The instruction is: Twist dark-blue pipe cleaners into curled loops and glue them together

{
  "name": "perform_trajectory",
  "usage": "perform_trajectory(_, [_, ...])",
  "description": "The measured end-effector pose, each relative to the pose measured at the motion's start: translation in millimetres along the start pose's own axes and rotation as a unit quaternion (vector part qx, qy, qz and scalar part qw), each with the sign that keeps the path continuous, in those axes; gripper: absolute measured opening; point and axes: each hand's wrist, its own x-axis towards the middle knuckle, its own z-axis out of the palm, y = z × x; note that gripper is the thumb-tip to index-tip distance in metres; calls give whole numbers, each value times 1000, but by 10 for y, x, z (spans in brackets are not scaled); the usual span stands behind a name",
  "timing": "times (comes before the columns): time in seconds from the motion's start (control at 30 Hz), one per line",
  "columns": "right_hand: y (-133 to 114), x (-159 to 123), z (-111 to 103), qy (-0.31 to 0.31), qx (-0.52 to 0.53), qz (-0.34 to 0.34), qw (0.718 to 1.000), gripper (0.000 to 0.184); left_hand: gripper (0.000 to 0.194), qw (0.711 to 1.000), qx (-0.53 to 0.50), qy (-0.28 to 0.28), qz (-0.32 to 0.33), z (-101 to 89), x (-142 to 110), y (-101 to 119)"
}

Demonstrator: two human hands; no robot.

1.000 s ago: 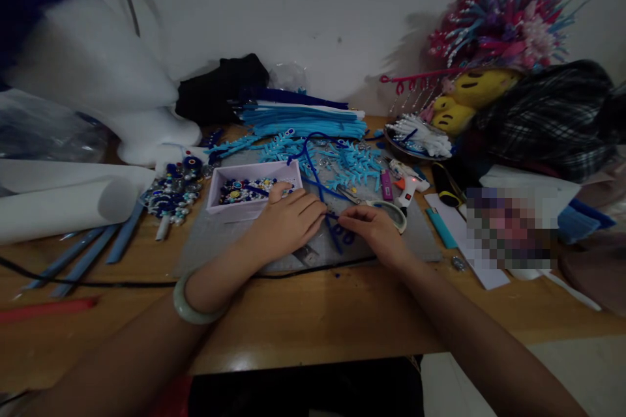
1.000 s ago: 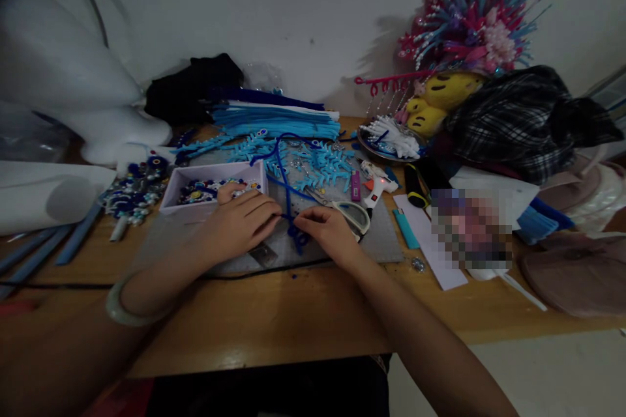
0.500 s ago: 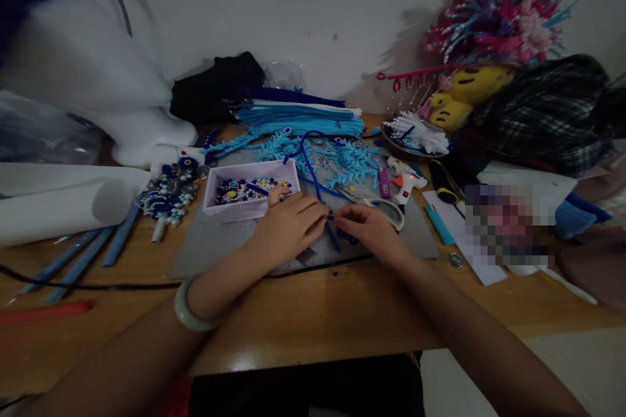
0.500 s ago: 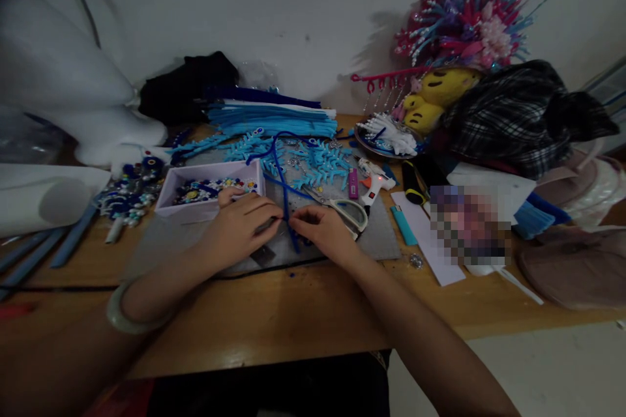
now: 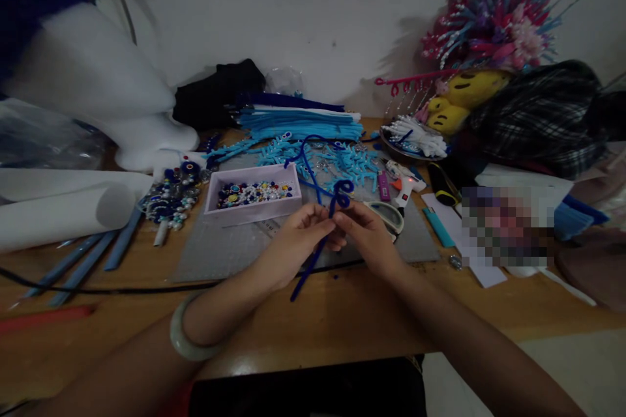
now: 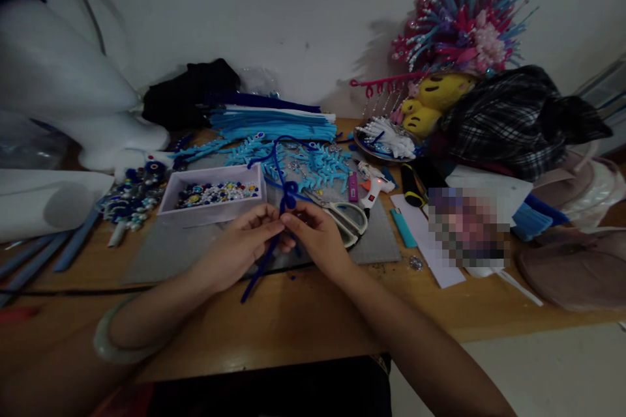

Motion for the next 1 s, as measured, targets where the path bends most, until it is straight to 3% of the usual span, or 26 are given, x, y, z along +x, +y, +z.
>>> perform_trajectory(0.1, [46,29,-44,-3,-28,29,999,23,16,999,-11,-7,-29,-16,27,-103])
perform_trajectory(0.23, [86,70,-119,6,-17,63,998,22,20,994,109,14,-6,-97,94,-116])
perform_trajectory(0.33, [66,74,-148,-36,-2,73,997,24,19,989,142,30,25,-153,144,-86])
perform_trajectory(0.47, [3,55,-131,-98,-25,113,988,23,18,993,112,6,22,-214,198,-109])
perform_trajectory(0.73, [-29,61,-150,-74,29,183,980,23,14,999,-11,30,6,-223,215,-126])
perform_trajectory(1.0, [12,73,-191,-64,49,198,977,21,16,998,56,-16,-25,-241,202,-164])
